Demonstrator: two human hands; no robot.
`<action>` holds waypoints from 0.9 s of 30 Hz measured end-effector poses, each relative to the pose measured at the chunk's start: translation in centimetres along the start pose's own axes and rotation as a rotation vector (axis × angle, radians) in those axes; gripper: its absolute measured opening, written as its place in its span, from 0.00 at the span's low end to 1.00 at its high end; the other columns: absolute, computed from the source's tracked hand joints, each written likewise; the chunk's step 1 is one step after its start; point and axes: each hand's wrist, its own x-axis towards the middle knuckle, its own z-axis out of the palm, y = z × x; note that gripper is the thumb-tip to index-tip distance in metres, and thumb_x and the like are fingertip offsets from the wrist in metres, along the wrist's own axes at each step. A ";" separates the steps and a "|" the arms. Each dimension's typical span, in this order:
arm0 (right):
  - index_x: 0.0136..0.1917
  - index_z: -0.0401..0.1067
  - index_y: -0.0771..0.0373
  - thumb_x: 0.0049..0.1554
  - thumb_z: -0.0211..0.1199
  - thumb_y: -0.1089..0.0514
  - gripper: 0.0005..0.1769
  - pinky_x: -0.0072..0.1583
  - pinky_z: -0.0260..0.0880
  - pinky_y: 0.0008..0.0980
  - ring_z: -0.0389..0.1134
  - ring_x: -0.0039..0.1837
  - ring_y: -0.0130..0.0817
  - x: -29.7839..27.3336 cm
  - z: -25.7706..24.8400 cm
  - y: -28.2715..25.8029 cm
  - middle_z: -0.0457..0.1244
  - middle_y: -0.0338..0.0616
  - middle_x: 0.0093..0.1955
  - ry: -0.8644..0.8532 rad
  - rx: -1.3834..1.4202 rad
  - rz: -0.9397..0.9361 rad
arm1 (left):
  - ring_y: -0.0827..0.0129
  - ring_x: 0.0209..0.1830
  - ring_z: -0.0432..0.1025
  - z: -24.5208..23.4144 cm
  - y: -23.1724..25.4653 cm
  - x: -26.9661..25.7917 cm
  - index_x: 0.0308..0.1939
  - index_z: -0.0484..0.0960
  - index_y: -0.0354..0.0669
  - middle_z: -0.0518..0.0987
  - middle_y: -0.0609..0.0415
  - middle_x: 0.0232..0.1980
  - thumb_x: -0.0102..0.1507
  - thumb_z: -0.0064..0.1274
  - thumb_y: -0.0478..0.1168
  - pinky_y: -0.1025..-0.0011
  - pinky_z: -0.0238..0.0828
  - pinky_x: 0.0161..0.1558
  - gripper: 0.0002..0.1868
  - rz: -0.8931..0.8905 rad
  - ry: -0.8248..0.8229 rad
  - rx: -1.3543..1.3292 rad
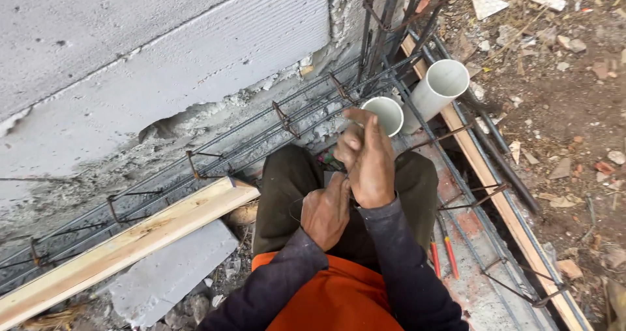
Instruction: The person ties wire around rebar by hand, uses pliers to cut and twist the wire, and then hammers a wooden board into place.
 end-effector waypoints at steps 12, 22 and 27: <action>0.38 0.59 0.60 0.71 0.43 0.45 0.24 0.30 0.43 0.27 0.44 0.27 0.20 -0.6 -3.3 -2.9 0.46 0.32 0.29 -0.204 -0.347 0.153 | 0.47 0.55 0.68 -7.9 3.4 6.7 0.64 0.71 0.32 0.72 0.40 0.58 0.67 0.56 0.42 0.55 0.70 0.55 0.25 0.598 0.078 0.055; 0.39 0.66 0.67 0.72 0.44 0.40 0.31 0.30 0.41 0.25 0.44 0.27 0.18 -2.6 -3.3 -2.1 0.48 0.30 0.28 -0.218 -0.469 0.058 | 0.51 0.50 0.74 -6.7 0.8 7.8 0.55 0.74 0.33 0.74 0.43 0.50 0.68 0.59 0.38 0.59 0.76 0.45 0.16 0.803 0.046 -0.010; 0.47 0.69 0.68 0.71 0.48 0.46 0.23 0.32 0.49 0.24 0.49 0.31 0.19 -3.1 -1.4 -2.9 0.52 0.32 0.31 -0.137 -0.657 -0.062 | 0.59 0.37 0.73 -7.1 0.8 8.5 0.46 0.78 0.35 0.73 0.49 0.38 0.71 0.56 0.36 0.62 0.74 0.37 0.06 0.657 -0.044 -0.204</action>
